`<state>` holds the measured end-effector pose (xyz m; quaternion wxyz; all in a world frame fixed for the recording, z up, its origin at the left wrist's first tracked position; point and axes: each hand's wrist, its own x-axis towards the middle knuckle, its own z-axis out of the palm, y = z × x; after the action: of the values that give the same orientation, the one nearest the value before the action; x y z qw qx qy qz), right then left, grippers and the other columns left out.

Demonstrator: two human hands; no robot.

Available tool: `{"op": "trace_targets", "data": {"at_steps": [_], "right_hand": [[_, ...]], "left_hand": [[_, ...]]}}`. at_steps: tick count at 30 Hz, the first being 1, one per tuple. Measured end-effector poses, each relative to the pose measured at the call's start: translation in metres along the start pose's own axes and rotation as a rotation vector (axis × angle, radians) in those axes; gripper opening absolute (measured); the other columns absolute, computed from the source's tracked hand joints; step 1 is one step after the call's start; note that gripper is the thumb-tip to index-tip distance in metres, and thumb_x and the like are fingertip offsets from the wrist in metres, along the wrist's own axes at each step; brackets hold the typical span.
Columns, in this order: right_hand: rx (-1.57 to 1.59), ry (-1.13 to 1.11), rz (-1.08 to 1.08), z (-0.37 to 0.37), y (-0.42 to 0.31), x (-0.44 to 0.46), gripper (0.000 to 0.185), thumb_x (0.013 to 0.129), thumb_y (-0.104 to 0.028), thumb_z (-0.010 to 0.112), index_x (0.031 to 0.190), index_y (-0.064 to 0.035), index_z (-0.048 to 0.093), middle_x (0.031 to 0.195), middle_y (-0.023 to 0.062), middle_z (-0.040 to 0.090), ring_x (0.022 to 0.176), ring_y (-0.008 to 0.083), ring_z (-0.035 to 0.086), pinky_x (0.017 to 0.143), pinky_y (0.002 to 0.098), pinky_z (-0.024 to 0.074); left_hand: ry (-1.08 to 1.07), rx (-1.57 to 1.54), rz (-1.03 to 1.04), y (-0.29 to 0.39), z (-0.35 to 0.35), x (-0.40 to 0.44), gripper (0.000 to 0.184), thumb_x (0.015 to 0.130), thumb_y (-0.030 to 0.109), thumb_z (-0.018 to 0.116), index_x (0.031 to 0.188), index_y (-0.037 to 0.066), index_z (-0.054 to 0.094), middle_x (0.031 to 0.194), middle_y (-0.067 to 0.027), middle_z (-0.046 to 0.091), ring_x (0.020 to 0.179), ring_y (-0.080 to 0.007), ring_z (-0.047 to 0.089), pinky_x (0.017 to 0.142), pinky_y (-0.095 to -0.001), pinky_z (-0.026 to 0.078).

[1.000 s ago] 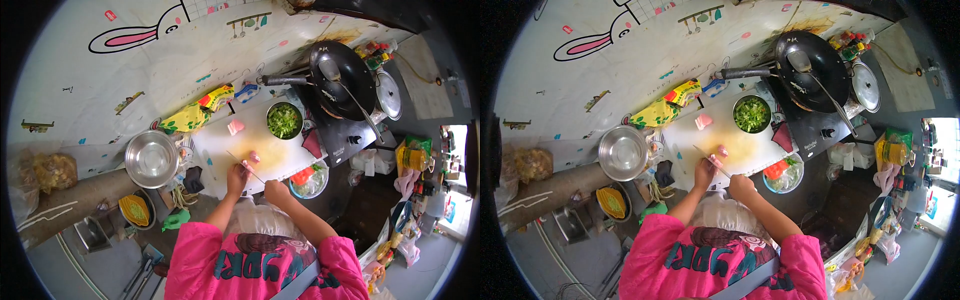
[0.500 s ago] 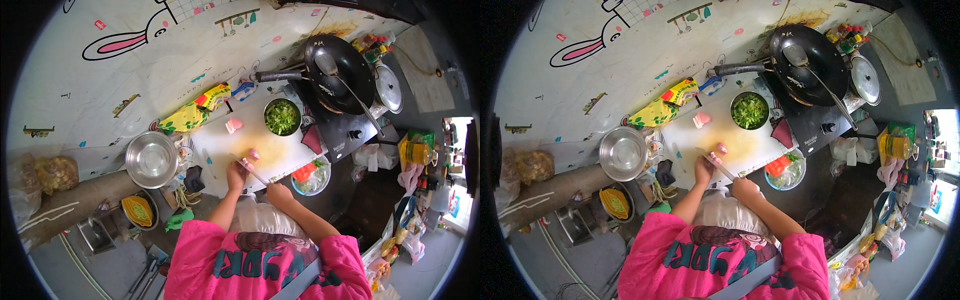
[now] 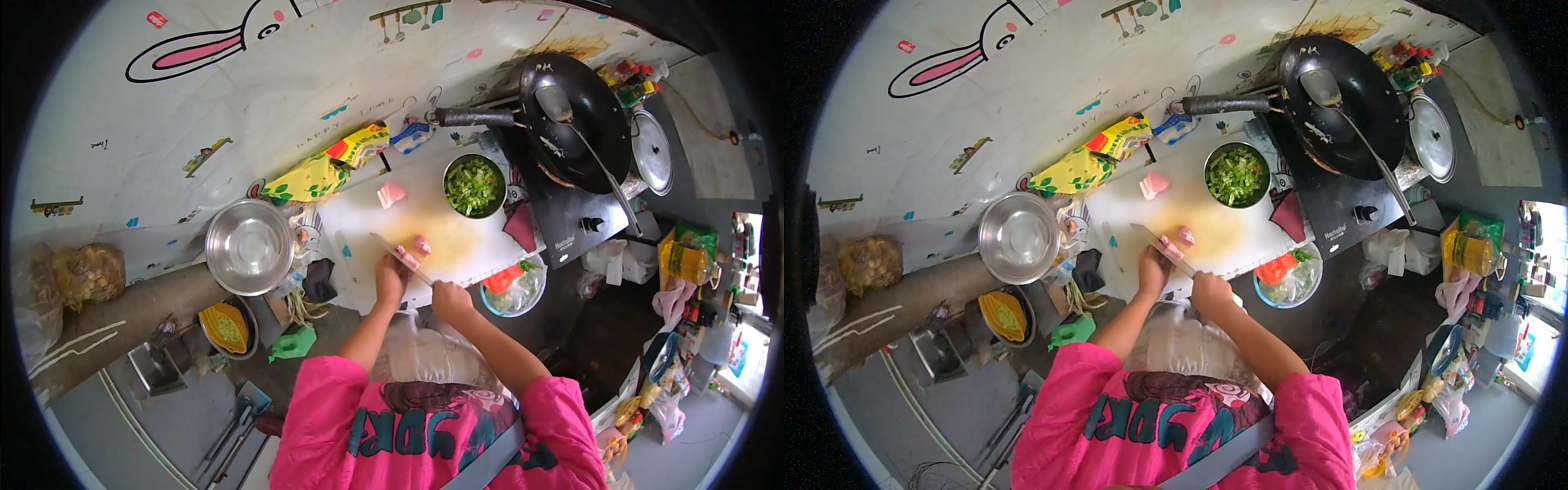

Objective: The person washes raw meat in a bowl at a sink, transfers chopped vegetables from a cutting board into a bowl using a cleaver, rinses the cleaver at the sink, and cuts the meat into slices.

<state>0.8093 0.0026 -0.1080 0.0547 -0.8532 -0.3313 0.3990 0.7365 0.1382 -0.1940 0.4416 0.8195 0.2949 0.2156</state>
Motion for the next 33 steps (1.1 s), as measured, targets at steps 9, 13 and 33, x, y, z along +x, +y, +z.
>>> {"op": "trace_targets", "data": {"at_steps": [9, 13, 33], "right_hand": [[0.055, 0.003, 0.034, 0.008, 0.002, 0.0, 0.021, 0.084, -0.018, 0.042, 0.092, -0.003, 0.055, 0.079, 0.0226, 0.062, 0.073, 0.0376, 0.062, 0.065, 0.0458, 0.0504], [0.079, -0.01, 0.07, 0.019, 0.027, -0.033, 0.02, 0.084, -0.017, 0.042, 0.092, -0.0035, 0.055, 0.078, 0.0231, 0.062, 0.073, 0.0389, 0.062, 0.065, 0.0471, 0.0499], [0.077, 0.145, 0.015, 0.012, -0.022, 0.039, 0.02, 0.085, -0.019, 0.044, 0.087, -0.0028, 0.057, 0.074, 0.0211, 0.063, 0.069, 0.0366, 0.063, 0.062, 0.0438, 0.0512]], "left_hand": [[0.022, -0.252, -0.195, 0.056, -0.018, 0.012, 0.011, 0.08, 0.01, 0.055, 0.076, 0.0, 0.056, 0.065, -0.0127, 0.059, 0.059, -0.0245, 0.058, 0.056, -0.0337, 0.046], [0.08, -0.538, -0.363, 0.006, 0.012, -0.001, 0.006, 0.076, 0.006, 0.057, 0.078, 0.001, 0.056, 0.065, -0.0107, 0.059, 0.056, -0.0228, 0.058, 0.054, -0.0318, 0.045], [-0.123, 0.083, -0.067, 0.019, -0.013, -0.001, 0.009, 0.064, -0.002, 0.06, 0.072, 0.0, 0.058, 0.072, -0.0184, 0.056, 0.071, -0.0361, 0.053, 0.065, -0.0438, 0.042]]}}
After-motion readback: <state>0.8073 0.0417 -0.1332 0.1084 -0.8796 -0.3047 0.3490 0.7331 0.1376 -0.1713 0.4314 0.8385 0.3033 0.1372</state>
